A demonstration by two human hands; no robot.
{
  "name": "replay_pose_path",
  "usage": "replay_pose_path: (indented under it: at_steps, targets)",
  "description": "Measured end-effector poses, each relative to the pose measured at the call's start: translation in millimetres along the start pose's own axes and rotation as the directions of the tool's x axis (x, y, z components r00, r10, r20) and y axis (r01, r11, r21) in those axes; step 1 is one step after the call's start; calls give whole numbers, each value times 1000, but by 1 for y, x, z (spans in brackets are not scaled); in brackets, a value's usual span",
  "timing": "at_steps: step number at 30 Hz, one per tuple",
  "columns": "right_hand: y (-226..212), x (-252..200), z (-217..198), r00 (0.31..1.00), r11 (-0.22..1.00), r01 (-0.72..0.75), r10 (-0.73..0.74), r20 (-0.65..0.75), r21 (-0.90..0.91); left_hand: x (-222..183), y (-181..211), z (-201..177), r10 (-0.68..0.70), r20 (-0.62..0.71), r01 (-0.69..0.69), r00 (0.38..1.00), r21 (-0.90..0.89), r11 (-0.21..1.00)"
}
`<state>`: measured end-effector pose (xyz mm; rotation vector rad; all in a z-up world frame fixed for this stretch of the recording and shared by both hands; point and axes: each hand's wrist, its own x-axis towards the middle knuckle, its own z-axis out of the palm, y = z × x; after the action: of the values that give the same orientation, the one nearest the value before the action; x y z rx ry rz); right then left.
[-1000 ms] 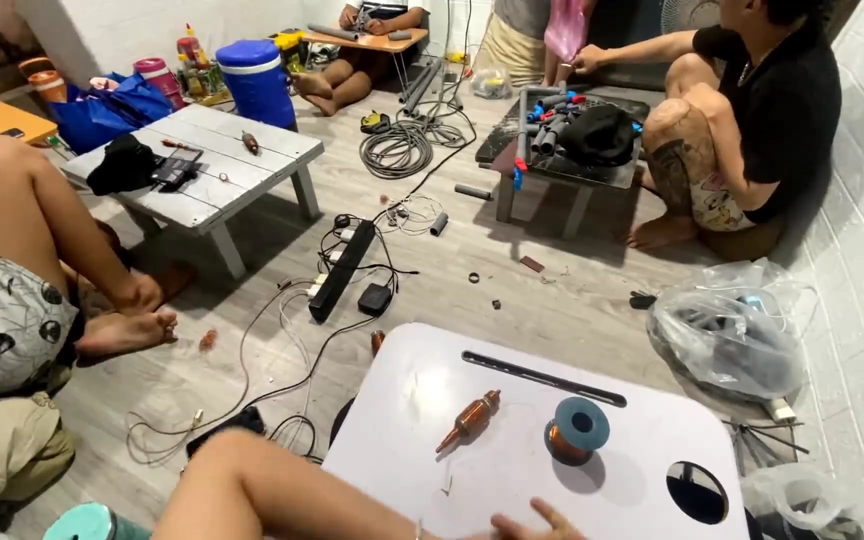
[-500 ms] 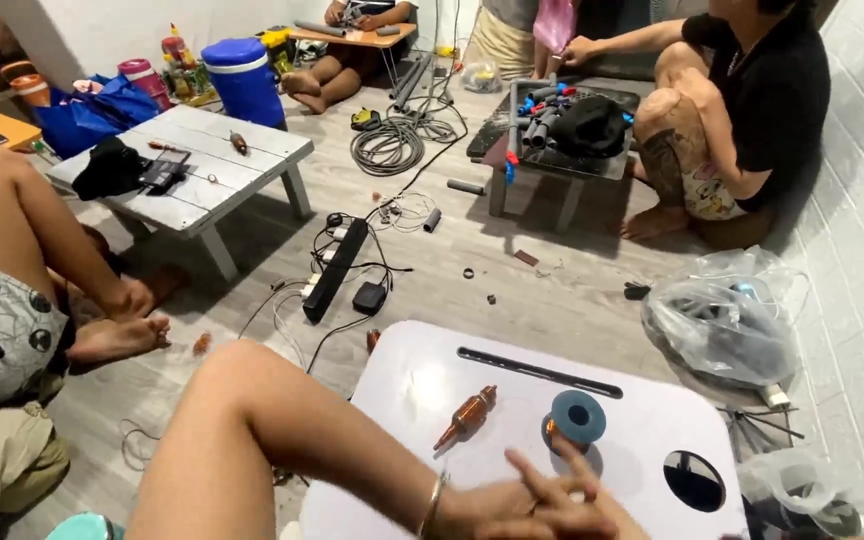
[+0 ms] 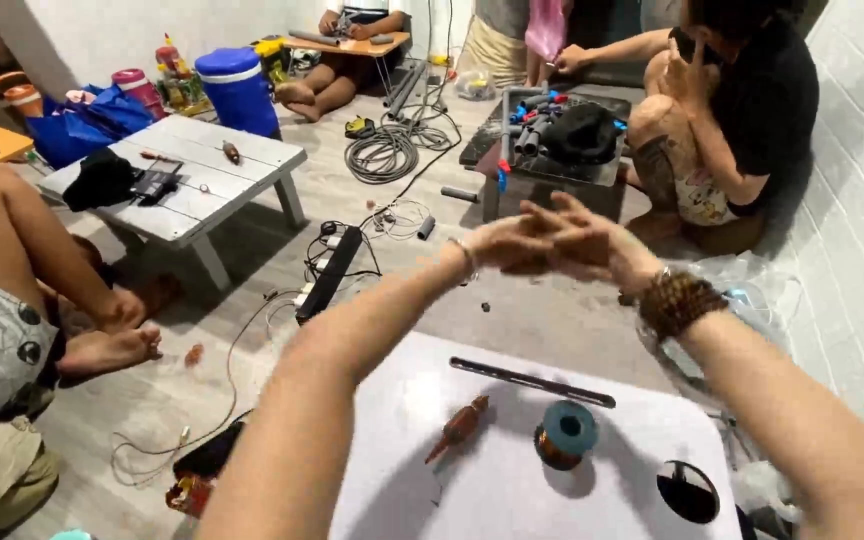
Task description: A person is manually winding copper wire around the poles of a small electric motor rotor while sitting on the floor.
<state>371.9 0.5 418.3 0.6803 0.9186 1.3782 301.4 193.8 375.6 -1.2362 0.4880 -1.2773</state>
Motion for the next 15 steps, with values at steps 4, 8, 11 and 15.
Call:
replay_pose_path:
  at_steps: [4,8,11,15]
  targets:
    - [-25,28,47,989,752,-138,136,53,644,-12,17,61,329,188,-195,925,-509,838]
    - [-28,27,53,994,697,-109,82,73,709,-45,119,137,541,482,-696,689,648,309]
    - [-37,28,49,987,569,-144,142,75,810,31,-56,5,252,266,-46,931,-598,800]
    - [-96,41,70,982,567,-166,169,83,807,30,-67,-15,163,258,11,952,-562,827]
